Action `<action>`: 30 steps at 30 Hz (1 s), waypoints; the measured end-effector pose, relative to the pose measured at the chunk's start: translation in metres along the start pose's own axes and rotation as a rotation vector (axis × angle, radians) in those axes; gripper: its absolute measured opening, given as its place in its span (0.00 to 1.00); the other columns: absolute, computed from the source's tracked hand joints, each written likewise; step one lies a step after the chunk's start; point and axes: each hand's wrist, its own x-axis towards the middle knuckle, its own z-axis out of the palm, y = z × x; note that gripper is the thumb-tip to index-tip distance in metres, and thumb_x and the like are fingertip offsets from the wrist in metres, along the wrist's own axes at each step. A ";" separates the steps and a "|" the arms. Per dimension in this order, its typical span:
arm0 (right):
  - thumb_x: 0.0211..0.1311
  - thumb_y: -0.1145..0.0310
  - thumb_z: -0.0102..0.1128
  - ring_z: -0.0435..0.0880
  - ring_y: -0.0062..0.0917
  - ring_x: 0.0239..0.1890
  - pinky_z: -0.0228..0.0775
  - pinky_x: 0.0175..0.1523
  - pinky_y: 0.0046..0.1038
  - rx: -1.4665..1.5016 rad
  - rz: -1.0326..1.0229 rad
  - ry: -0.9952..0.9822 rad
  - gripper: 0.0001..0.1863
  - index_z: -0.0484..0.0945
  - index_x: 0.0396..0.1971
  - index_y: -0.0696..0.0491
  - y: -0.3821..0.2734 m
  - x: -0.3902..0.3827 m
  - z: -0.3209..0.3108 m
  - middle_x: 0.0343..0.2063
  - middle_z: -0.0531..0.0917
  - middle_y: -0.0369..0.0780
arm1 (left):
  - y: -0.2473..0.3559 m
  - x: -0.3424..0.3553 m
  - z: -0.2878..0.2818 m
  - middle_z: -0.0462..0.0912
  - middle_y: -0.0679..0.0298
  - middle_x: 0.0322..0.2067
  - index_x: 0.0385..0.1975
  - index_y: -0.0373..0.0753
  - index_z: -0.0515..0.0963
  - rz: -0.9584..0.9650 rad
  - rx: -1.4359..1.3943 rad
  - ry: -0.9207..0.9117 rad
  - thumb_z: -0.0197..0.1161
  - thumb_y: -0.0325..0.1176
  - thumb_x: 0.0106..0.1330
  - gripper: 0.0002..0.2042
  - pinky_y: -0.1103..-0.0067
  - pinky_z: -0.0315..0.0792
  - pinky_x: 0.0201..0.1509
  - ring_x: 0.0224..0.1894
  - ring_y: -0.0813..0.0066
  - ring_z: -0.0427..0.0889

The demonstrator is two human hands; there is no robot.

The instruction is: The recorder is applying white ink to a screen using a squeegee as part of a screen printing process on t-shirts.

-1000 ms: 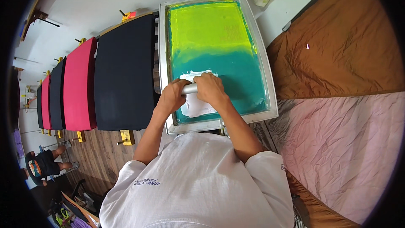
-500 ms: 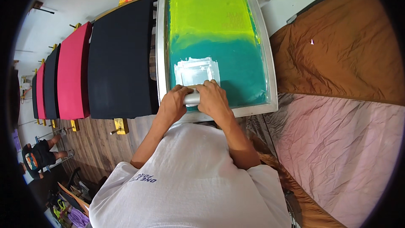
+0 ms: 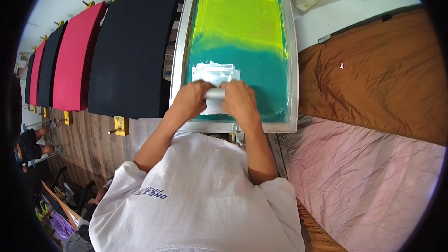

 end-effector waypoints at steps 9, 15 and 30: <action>0.37 0.83 0.62 0.74 0.45 0.48 0.71 0.52 0.40 -0.011 -0.105 0.118 0.30 0.75 0.49 0.53 0.007 -0.027 0.039 0.43 0.76 0.45 | -0.010 -0.028 0.032 0.80 0.52 0.46 0.44 0.37 0.79 0.034 0.019 0.086 0.59 0.16 0.50 0.19 0.66 0.77 0.47 0.46 0.51 0.81; 0.43 0.83 0.61 0.75 0.43 0.52 0.73 0.53 0.40 -0.010 -0.039 -0.056 0.25 0.77 0.48 0.53 -0.011 -0.061 0.027 0.47 0.77 0.44 | 0.008 -0.060 0.026 0.81 0.54 0.44 0.44 0.36 0.81 0.001 -0.001 -0.003 0.61 0.18 0.49 0.19 0.68 0.79 0.47 0.46 0.55 0.83; 0.45 0.80 0.61 0.79 0.44 0.48 0.74 0.52 0.43 -0.082 -0.042 -0.004 0.22 0.81 0.45 0.50 0.011 0.025 0.014 0.42 0.82 0.45 | -0.015 0.020 0.013 0.84 0.53 0.32 0.37 0.38 0.82 -0.056 -0.002 0.078 0.63 0.18 0.46 0.16 0.64 0.79 0.40 0.35 0.52 0.85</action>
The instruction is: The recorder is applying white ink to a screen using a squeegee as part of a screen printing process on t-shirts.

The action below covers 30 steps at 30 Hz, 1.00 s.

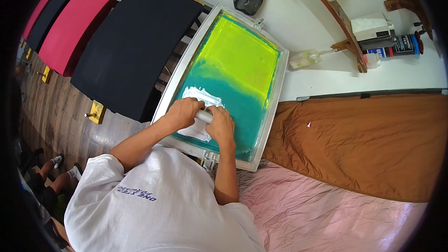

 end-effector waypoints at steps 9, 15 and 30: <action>0.42 0.81 0.60 0.77 0.44 0.49 0.72 0.54 0.41 0.017 -0.036 0.066 0.24 0.80 0.46 0.53 0.000 -0.016 0.012 0.43 0.81 0.45 | 0.005 -0.005 0.007 0.84 0.50 0.32 0.35 0.32 0.79 0.069 0.173 -0.119 0.64 0.18 0.47 0.13 0.68 0.81 0.39 0.36 0.53 0.86; 0.39 0.82 0.62 0.76 0.44 0.50 0.71 0.55 0.39 0.070 -0.044 0.079 0.29 0.79 0.49 0.54 -0.011 -0.051 0.022 0.45 0.80 0.45 | 0.004 -0.044 0.022 0.83 0.52 0.37 0.39 0.33 0.79 0.102 0.125 -0.072 0.63 0.19 0.48 0.15 0.68 0.81 0.40 0.39 0.55 0.85; 0.45 0.80 0.58 0.79 0.47 0.47 0.73 0.52 0.44 -0.018 -0.021 -0.015 0.21 0.81 0.43 0.55 0.004 -0.011 -0.009 0.41 0.82 0.49 | 0.007 0.000 0.003 0.83 0.53 0.28 0.35 0.37 0.80 0.039 0.072 -0.069 0.64 0.22 0.47 0.13 0.64 0.79 0.37 0.33 0.53 0.84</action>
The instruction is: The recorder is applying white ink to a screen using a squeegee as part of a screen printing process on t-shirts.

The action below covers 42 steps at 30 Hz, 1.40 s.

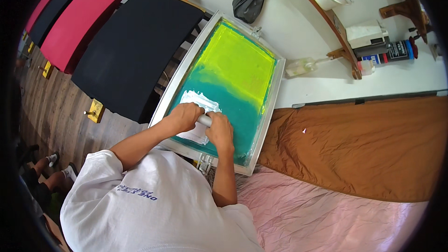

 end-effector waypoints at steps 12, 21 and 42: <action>0.41 0.82 0.61 0.76 0.44 0.50 0.71 0.55 0.41 0.122 -0.075 -0.050 0.27 0.78 0.48 0.53 -0.015 -0.070 0.023 0.45 0.80 0.45 | 0.020 -0.073 0.005 0.83 0.50 0.35 0.41 0.36 0.81 0.044 -0.083 -0.131 0.63 0.22 0.48 0.17 0.65 0.79 0.43 0.39 0.52 0.84; 0.46 0.78 0.58 0.82 0.46 0.45 0.75 0.48 0.45 -0.062 -0.034 0.031 0.23 0.81 0.47 0.51 -0.001 0.017 -0.002 0.39 0.83 0.48 | -0.011 0.009 -0.002 0.83 0.54 0.32 0.37 0.39 0.81 0.027 -0.047 0.035 0.61 0.21 0.51 0.13 0.63 0.78 0.40 0.37 0.51 0.84; 0.43 0.79 0.57 0.81 0.48 0.44 0.74 0.49 0.44 0.084 0.012 -0.050 0.20 0.83 0.40 0.53 -0.002 0.007 -0.009 0.38 0.83 0.49 | -0.009 0.007 -0.006 0.84 0.51 0.29 0.33 0.39 0.81 0.028 -0.008 -0.020 0.62 0.22 0.48 0.11 0.62 0.79 0.39 0.34 0.50 0.85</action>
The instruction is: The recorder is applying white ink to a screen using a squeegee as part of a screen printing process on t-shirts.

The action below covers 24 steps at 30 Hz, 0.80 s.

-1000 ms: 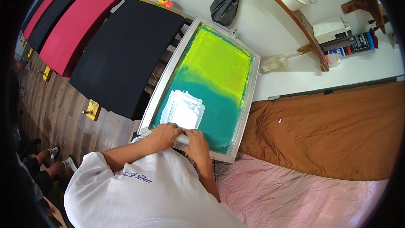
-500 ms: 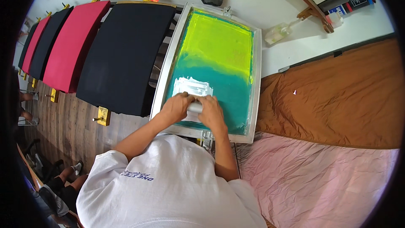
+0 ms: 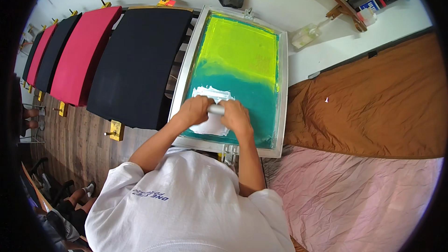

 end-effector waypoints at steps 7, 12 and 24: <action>0.44 0.78 0.60 0.80 0.46 0.45 0.75 0.49 0.43 -0.029 -0.059 0.137 0.18 0.83 0.40 0.52 0.012 0.001 0.022 0.37 0.83 0.48 | -0.006 -0.004 0.013 0.84 0.52 0.31 0.37 0.39 0.83 0.062 -0.006 0.073 0.63 0.20 0.47 0.15 0.64 0.79 0.41 0.34 0.51 0.84; 0.44 0.81 0.59 0.78 0.45 0.46 0.74 0.52 0.41 0.045 -0.061 0.125 0.18 0.82 0.39 0.55 -0.002 -0.036 0.031 0.37 0.82 0.48 | 0.012 -0.042 0.014 0.82 0.53 0.33 0.39 0.39 0.82 0.004 -0.065 0.011 0.64 0.20 0.47 0.16 0.65 0.79 0.41 0.35 0.51 0.84; 0.46 0.77 0.59 0.84 0.47 0.39 0.77 0.45 0.44 0.010 -0.015 0.035 0.15 0.84 0.36 0.52 -0.009 -0.017 0.000 0.32 0.84 0.49 | 0.015 -0.022 -0.008 0.84 0.52 0.30 0.34 0.38 0.81 -0.032 0.005 -0.033 0.62 0.22 0.50 0.11 0.64 0.79 0.40 0.34 0.51 0.85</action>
